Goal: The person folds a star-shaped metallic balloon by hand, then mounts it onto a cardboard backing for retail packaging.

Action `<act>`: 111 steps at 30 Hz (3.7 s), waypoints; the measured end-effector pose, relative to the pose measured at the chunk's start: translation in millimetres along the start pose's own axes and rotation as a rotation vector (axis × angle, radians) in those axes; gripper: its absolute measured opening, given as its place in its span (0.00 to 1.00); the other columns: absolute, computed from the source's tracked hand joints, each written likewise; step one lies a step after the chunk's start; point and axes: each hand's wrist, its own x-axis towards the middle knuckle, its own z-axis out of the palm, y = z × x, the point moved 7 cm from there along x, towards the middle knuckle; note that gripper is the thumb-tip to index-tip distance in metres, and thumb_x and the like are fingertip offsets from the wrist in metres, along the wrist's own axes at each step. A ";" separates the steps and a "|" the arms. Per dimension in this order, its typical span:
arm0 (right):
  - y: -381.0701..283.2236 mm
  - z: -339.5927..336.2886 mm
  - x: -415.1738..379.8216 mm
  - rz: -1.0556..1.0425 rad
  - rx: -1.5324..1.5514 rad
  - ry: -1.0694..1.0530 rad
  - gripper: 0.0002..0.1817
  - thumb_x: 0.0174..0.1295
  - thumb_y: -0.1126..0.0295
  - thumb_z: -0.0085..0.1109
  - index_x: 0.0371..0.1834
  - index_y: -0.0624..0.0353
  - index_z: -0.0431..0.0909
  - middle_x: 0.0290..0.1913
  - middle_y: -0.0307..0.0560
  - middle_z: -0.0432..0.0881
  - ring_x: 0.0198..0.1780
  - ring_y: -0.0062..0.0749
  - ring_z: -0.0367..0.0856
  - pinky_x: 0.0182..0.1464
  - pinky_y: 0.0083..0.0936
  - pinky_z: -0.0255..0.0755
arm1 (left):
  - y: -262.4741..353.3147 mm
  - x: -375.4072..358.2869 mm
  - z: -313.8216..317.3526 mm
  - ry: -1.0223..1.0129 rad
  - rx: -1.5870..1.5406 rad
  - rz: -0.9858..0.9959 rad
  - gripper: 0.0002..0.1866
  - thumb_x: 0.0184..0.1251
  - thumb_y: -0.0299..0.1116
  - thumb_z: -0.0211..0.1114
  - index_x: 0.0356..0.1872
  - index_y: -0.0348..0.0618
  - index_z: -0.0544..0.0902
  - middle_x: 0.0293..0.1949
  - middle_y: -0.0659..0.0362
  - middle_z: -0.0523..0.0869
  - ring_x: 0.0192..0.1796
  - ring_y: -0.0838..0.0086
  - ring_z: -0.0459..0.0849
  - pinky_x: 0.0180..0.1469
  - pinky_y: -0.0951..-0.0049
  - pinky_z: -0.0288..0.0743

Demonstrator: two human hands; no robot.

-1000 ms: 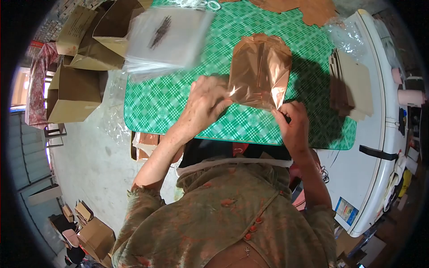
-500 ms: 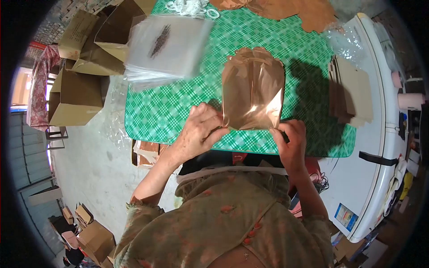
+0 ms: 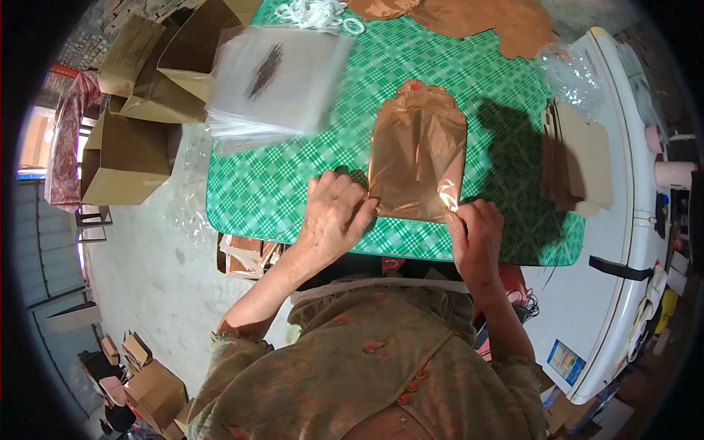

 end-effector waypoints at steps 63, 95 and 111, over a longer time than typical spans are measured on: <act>10.1 5.9 6.5 -0.002 0.096 -0.068 0.07 0.63 0.69 0.69 0.35 0.58 0.80 0.37 0.49 0.79 0.44 0.52 0.77 0.49 0.47 0.67 | 3.4 0.9 -1.0 0.127 0.024 -0.052 0.09 0.68 0.34 0.74 0.37 0.40 0.85 0.31 0.54 0.81 0.38 0.57 0.76 0.46 0.58 0.67; 3.1 13.7 5.6 -0.025 -0.151 -0.024 0.08 0.65 0.65 0.66 0.38 0.52 0.76 0.39 0.45 0.75 0.46 0.47 0.75 0.47 0.48 0.66 | 42.9 35.8 47.8 -0.209 0.207 0.319 0.41 0.73 0.61 0.62 0.82 0.54 0.68 0.84 0.49 0.60 0.86 0.49 0.56 0.85 0.44 0.50; 0.8 9.2 4.6 -0.005 -0.087 0.013 0.08 0.67 0.68 0.66 0.35 0.54 0.76 0.38 0.45 0.73 0.45 0.45 0.74 0.48 0.46 0.65 | 37.4 40.5 64.4 -0.345 0.210 0.368 0.41 0.78 0.64 0.55 0.84 0.55 0.64 0.85 0.49 0.59 0.87 0.51 0.55 0.86 0.44 0.44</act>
